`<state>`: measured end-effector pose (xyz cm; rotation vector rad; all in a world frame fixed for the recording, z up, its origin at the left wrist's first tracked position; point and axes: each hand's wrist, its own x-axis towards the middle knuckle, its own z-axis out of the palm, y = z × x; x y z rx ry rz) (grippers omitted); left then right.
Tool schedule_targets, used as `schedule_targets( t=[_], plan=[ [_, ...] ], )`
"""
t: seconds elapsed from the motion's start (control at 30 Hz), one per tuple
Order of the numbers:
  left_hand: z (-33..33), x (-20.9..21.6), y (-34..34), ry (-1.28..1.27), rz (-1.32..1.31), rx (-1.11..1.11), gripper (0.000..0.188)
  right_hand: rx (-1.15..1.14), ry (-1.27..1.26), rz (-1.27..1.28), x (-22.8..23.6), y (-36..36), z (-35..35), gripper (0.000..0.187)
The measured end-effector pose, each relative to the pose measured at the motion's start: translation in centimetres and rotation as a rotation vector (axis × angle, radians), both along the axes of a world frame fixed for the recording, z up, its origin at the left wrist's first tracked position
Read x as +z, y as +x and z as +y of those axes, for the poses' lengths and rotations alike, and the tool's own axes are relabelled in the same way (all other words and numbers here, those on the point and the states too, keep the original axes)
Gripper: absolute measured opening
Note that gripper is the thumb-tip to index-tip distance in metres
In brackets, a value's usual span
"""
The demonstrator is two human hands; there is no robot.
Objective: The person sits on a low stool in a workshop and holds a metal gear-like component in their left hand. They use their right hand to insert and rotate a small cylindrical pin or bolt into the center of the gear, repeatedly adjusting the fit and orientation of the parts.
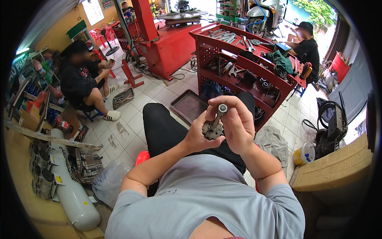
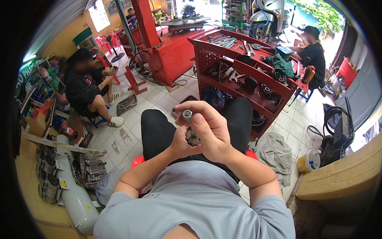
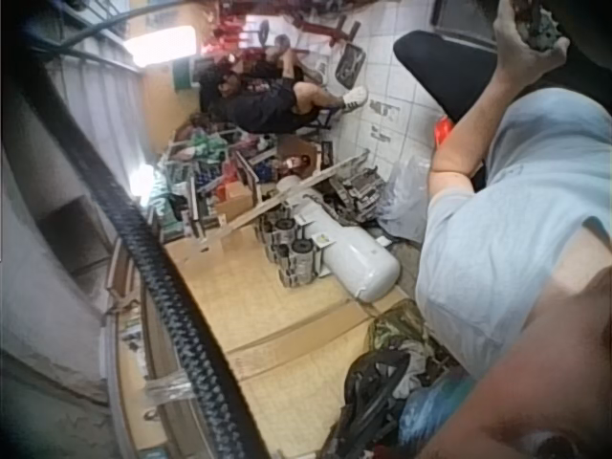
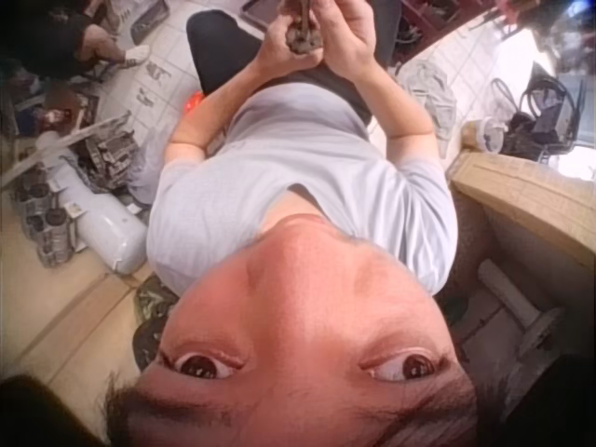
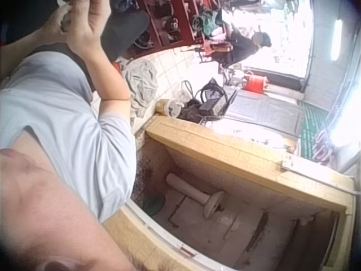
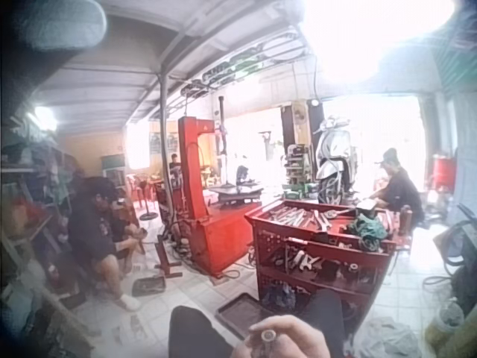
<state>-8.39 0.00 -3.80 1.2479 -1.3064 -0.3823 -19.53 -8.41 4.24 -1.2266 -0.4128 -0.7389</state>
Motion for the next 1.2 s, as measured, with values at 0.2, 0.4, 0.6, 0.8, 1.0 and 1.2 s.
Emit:
schedule_targets(
  t=[0.2, 0.4, 0.6, 0.8, 1.0, 1.2],
  plan=[
    [-0.3, -0.2, 0.2, -0.031, -0.027, -0.025, 0.060, -0.118, -0.083, -0.058, -0.8, 0.5, -0.2, 0.026],
    [-0.1, -0.1, 0.2, -0.023, -0.010, -0.014, 0.060, -0.108, -0.052, 0.000, 0.4, -0.1, 0.1, 0.026],
    [0.1, 0.1, 0.1, 0.008, -0.002, 0.004, 0.059, -0.129, -0.020, 0.121, 0.4, -0.2, 0.2, 0.028],
    [-0.2, 0.2, 0.2, -0.009, -0.027, -0.008, 0.059, -0.170, -0.115, -0.137, -0.8, 0.8, -0.3, 0.030],
    [-0.1, -0.1, 0.3, 0.001, -0.029, 0.019, 0.058, -0.110, -0.086, 0.067, 0.1, -0.2, -0.4, 0.029],
    [-0.4, -0.6, 0.5, 0.013, -0.013, -0.020, 0.057, -0.167, -0.108, -0.061, -0.7, 0.6, -0.3, 0.029]
  ],
)
